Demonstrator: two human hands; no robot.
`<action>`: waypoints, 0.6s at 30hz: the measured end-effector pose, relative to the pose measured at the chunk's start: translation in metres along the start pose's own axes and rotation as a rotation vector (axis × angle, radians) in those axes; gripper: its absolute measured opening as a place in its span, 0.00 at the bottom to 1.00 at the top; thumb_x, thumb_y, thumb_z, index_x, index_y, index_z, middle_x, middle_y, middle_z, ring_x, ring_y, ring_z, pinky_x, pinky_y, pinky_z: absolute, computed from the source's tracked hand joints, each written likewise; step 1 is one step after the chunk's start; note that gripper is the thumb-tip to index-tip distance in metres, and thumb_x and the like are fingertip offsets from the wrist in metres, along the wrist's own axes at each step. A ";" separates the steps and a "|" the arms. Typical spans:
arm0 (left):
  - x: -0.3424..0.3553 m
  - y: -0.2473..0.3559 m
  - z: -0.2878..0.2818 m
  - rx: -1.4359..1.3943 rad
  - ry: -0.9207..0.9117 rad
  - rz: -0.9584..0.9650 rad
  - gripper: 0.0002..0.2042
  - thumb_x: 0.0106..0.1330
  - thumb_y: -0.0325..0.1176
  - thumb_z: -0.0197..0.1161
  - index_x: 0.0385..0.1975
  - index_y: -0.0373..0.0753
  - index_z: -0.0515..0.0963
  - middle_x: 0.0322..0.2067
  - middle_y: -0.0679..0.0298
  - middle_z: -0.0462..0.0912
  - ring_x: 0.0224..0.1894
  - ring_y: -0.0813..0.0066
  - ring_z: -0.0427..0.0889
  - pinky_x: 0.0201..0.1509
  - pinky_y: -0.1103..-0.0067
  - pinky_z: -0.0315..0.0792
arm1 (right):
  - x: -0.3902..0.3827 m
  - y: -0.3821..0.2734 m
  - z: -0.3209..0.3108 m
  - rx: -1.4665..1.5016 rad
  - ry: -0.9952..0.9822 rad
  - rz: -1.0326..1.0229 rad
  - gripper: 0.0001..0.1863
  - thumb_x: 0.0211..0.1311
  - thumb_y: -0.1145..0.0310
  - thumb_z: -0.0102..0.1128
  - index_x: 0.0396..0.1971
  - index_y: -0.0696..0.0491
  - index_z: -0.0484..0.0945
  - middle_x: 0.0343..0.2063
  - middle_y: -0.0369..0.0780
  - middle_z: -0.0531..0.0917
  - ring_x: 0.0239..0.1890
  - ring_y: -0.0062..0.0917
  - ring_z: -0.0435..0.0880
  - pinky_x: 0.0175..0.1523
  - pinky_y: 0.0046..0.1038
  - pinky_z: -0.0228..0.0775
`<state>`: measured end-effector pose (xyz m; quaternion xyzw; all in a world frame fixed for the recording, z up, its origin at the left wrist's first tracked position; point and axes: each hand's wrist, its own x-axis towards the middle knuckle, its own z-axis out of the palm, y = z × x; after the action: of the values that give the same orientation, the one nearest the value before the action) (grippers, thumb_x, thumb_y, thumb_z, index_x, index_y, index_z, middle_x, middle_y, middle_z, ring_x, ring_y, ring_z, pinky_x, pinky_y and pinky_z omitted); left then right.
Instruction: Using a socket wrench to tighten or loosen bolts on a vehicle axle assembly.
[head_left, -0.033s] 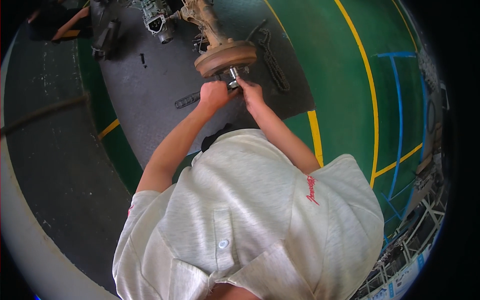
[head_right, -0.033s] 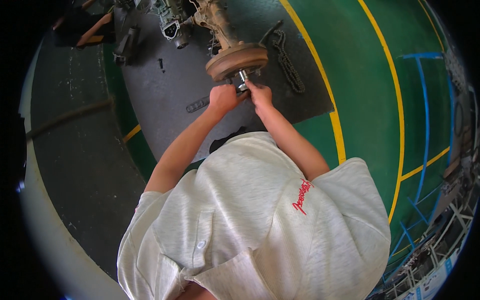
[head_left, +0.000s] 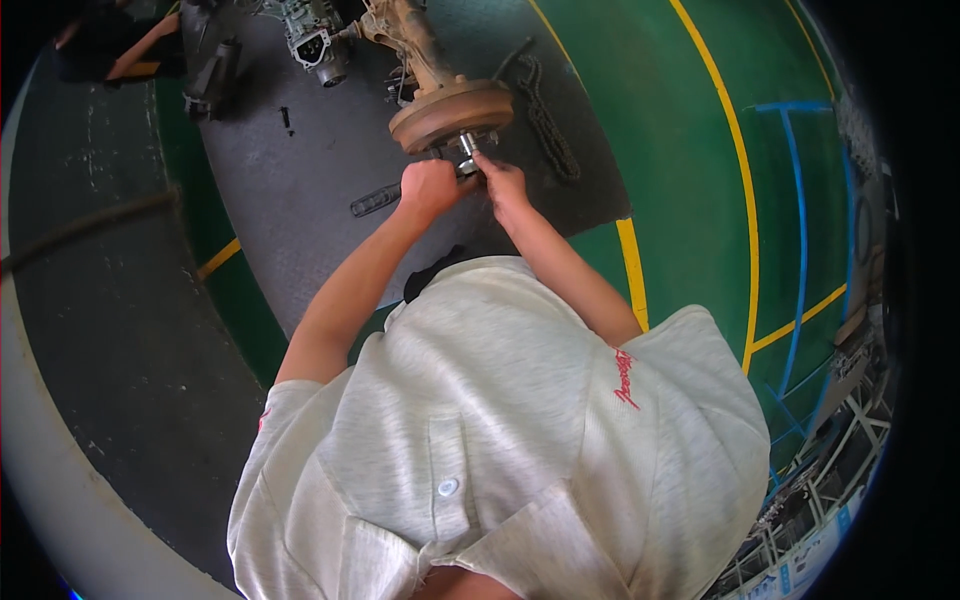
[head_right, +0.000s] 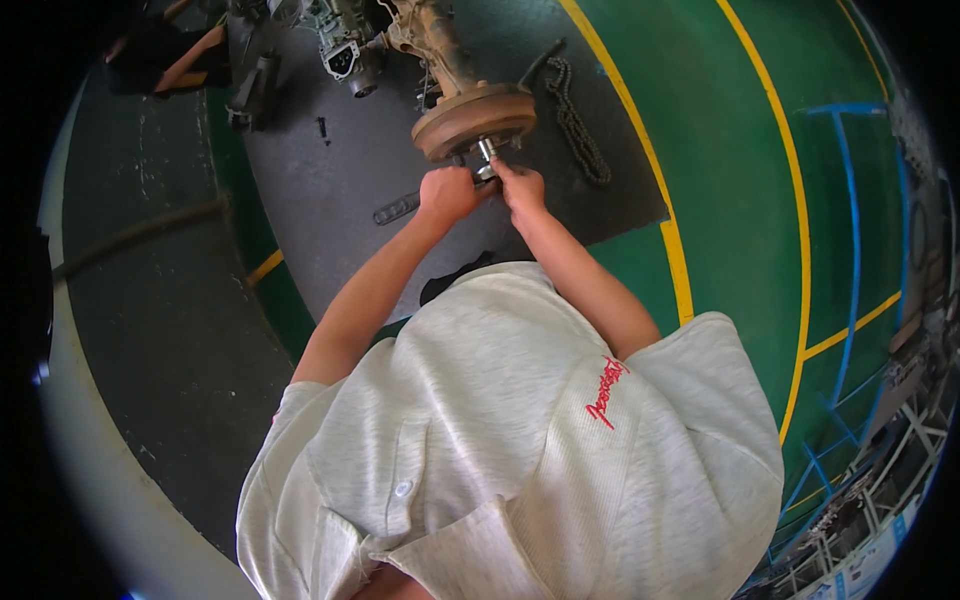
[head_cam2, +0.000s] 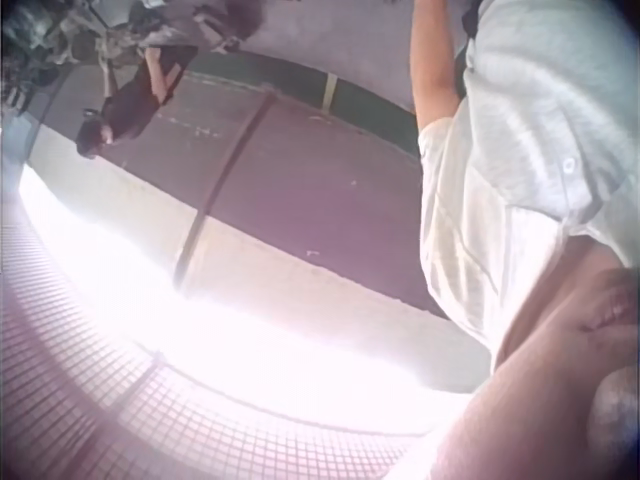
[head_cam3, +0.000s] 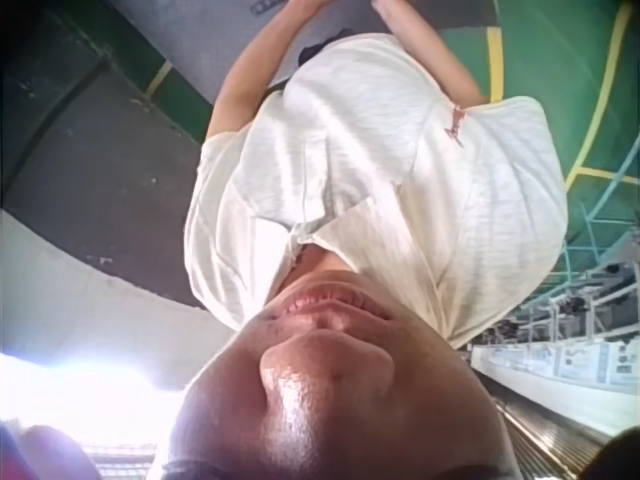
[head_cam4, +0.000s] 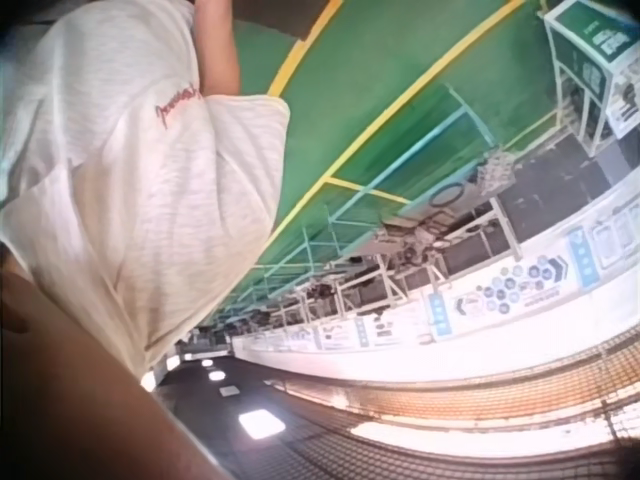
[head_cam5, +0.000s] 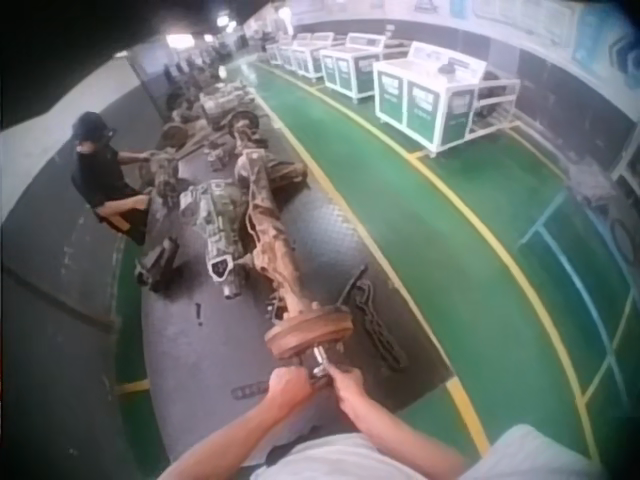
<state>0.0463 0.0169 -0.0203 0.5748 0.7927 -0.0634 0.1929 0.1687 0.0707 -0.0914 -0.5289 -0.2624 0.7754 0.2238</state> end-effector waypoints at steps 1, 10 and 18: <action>0.000 0.000 0.000 0.005 0.004 -0.001 0.30 0.55 0.65 0.55 0.21 0.37 0.83 0.22 0.53 0.83 0.28 0.58 0.84 0.31 0.68 0.77 | -0.003 -0.001 0.003 0.005 0.000 0.000 0.13 0.54 0.61 0.68 0.20 0.53 0.79 0.15 0.31 0.73 0.18 0.16 0.70 0.24 0.21 0.59; 0.000 0.002 -0.003 0.015 0.035 -0.003 0.29 0.53 0.63 0.58 0.21 0.37 0.83 0.24 0.53 0.83 0.28 0.58 0.84 0.33 0.68 0.77 | -0.019 0.000 -0.003 0.208 -0.102 0.015 0.11 0.53 0.68 0.66 0.33 0.58 0.79 0.27 0.37 0.82 0.23 0.22 0.79 0.30 0.22 0.72; 0.016 -0.004 0.001 0.070 -0.011 0.105 0.30 0.56 0.64 0.56 0.22 0.37 0.83 0.24 0.52 0.83 0.29 0.57 0.84 0.34 0.67 0.78 | -0.007 0.013 -0.002 0.005 0.003 -0.213 0.11 0.53 0.69 0.67 0.32 0.61 0.79 0.26 0.38 0.82 0.28 0.19 0.78 0.35 0.21 0.68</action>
<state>0.0389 0.0295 -0.0282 0.6215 0.7579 -0.0840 0.1799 0.1720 0.0568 -0.0952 -0.4986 -0.3151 0.7471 0.3066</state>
